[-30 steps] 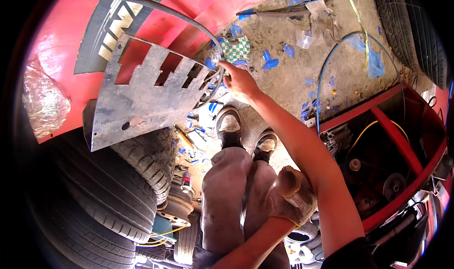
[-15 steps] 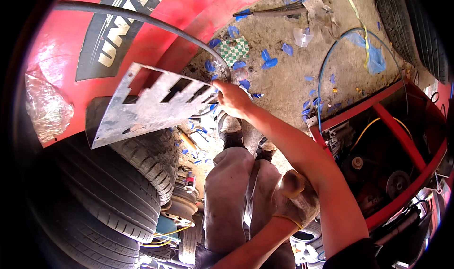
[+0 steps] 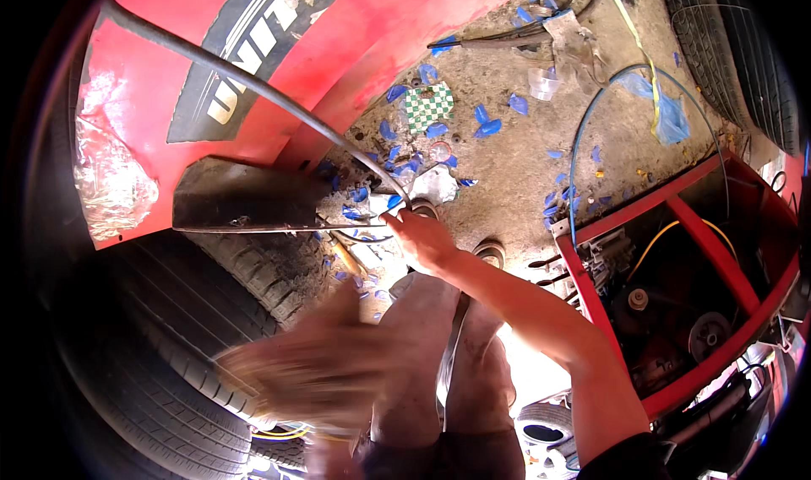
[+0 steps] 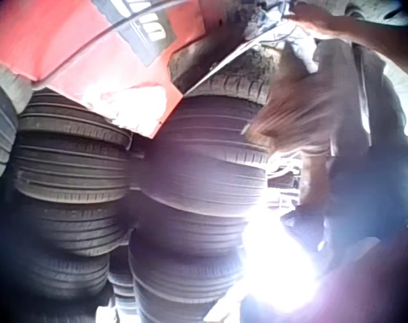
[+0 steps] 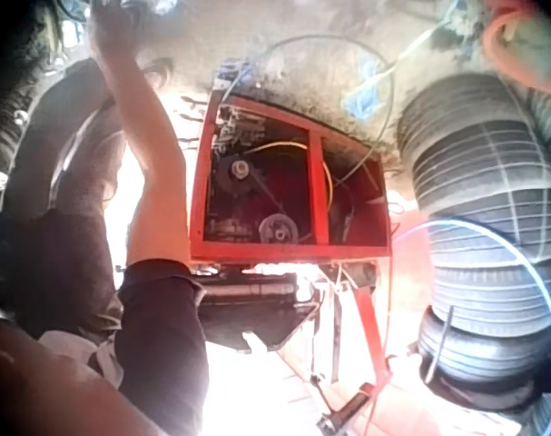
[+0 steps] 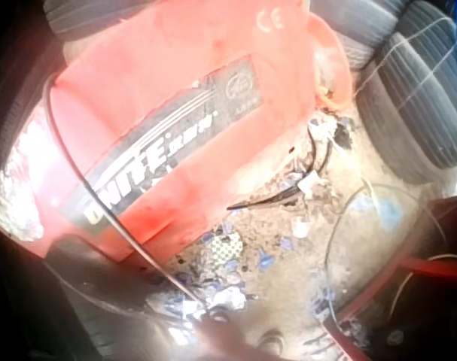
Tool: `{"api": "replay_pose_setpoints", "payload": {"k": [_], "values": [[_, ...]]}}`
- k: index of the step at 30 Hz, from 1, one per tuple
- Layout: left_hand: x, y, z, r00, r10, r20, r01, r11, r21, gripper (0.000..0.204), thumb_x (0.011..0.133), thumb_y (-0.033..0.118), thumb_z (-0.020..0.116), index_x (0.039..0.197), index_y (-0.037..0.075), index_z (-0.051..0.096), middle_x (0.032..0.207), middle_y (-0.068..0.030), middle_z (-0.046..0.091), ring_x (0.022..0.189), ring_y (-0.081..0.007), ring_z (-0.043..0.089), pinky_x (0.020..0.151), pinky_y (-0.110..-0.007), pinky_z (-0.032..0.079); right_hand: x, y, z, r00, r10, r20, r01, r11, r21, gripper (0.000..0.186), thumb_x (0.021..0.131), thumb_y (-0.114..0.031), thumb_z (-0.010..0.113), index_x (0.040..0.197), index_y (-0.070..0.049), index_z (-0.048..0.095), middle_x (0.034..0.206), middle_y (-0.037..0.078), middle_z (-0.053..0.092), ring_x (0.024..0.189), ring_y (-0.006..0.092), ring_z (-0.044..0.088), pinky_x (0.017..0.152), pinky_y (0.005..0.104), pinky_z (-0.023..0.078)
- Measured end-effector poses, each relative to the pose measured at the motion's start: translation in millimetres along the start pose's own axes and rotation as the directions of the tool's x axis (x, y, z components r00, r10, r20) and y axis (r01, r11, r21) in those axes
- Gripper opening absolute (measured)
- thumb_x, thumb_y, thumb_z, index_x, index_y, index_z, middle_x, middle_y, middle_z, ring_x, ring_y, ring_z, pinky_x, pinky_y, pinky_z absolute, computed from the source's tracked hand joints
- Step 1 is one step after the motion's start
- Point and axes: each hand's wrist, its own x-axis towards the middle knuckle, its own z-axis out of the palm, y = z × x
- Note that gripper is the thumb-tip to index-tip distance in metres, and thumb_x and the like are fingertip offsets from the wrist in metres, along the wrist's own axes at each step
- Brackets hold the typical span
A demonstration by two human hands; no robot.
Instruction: The person walks through a cluttered auto repair shop and works on the front right wheel area of a silver van. They use a wrench to loosen and tighten bolts on the wheel arch and fender, then walk to a tire machine and pick up a small metal part from the floor.
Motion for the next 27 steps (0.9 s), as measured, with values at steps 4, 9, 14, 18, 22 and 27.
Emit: {"api": "replay_pose_setpoints", "payload": {"k": [4,9,14,18,22,27], "values": [[-30,-105,-22,0.995,-0.092,0.049,0.086,0.989,0.12,0.036,0.089,0.025,0.057,0.111,-0.003,0.055,0.1,-0.0143,0.061,0.097,-0.0246,0.06,0.089,-0.039,0.047,-4,0,2,0.999,0.029,-0.042,-0.029,1.0,0.006,0.046,0.084,-0.005,0.054,0.13,-0.008,0.049,0.102,0.019,0.058,0.085,0.0346,0.065,0.071,0.0438,0.054],[-33,-154,-22,0.986,-0.102,0.135,0.075,0.978,0.193,0.034,0.088,0.024,0.057,0.11,-0.003,0.055,0.099,-0.0135,0.061,0.096,-0.0239,0.059,0.088,-0.038,0.047,6,15,-1,1.0,-0.007,0.018,0.008,0.999,-0.035,0.051,0.081,-0.004,0.058,0.131,-0.009,0.049,0.103,0.018,0.058,0.092,0.0345,0.062,0.078,0.0436,0.052],[-50,-131,-10,0.986,-0.097,0.137,0.068,0.977,0.202,0.033,0.088,0.023,0.057,0.109,-0.002,0.055,0.098,-0.0126,0.06,0.094,-0.0232,0.058,0.087,-0.037,0.047,36,28,-22,0.976,0.177,-0.125,-0.129,0.939,0.32,0.01,0.09,-0.007,0.054,0.087,-0.002,0.063,0.07,0.016,0.062,0.062,0.0256,0.061,0.058,0.0386,0.046],[-69,-85,11,0.989,-0.048,0.143,0.018,0.979,0.205,0.031,0.088,0.022,0.056,0.108,-0.002,0.055,0.097,-0.0119,0.059,0.093,-0.0226,0.058,0.086,-0.036,0.046,81,34,-25,0.809,0.502,-0.306,-0.206,0.73,0.651,0.019,0.087,-0.014,0.054,0.076,-0.002,0.064,0.073,0.024,0.063,0.069,0.0398,0.063,0.064,0.0459,0.049],[-78,-31,33,0.985,0.008,0.172,-0.05,0.97,0.24,0.03,0.088,0.021,0.056,0.107,-0.001,0.055,0.096,-0.0113,0.059,0.093,-0.022,0.057,0.085,-0.035,0.046,116,23,-26,0.812,0.45,-0.371,-0.287,0.862,0.417,0.018,0.085,-0.016,0.063,0.091,0.0,0.068,0.082,0.023,0.068,0.083,0.0376,0.066,0.074,0.0418,0.052],[-76,-7,43,0.984,0.042,0.174,-0.085,0.965,0.249,0.028,0.087,0.02,0.056,0.106,-0.001,0.055,0.094,-0.0104,0.058,0.091,-0.0213,0.056,0.084,-0.034,0.046,139,48,-12,0.877,0.289,-0.383,-0.288,0.956,0.064,0.014,0.084,-0.009,0.06,0.096,-0.002,0.06,0.099,0.025,0.062,0.089,0.0461,0.061,0.079,0.0523,0.049]]}}
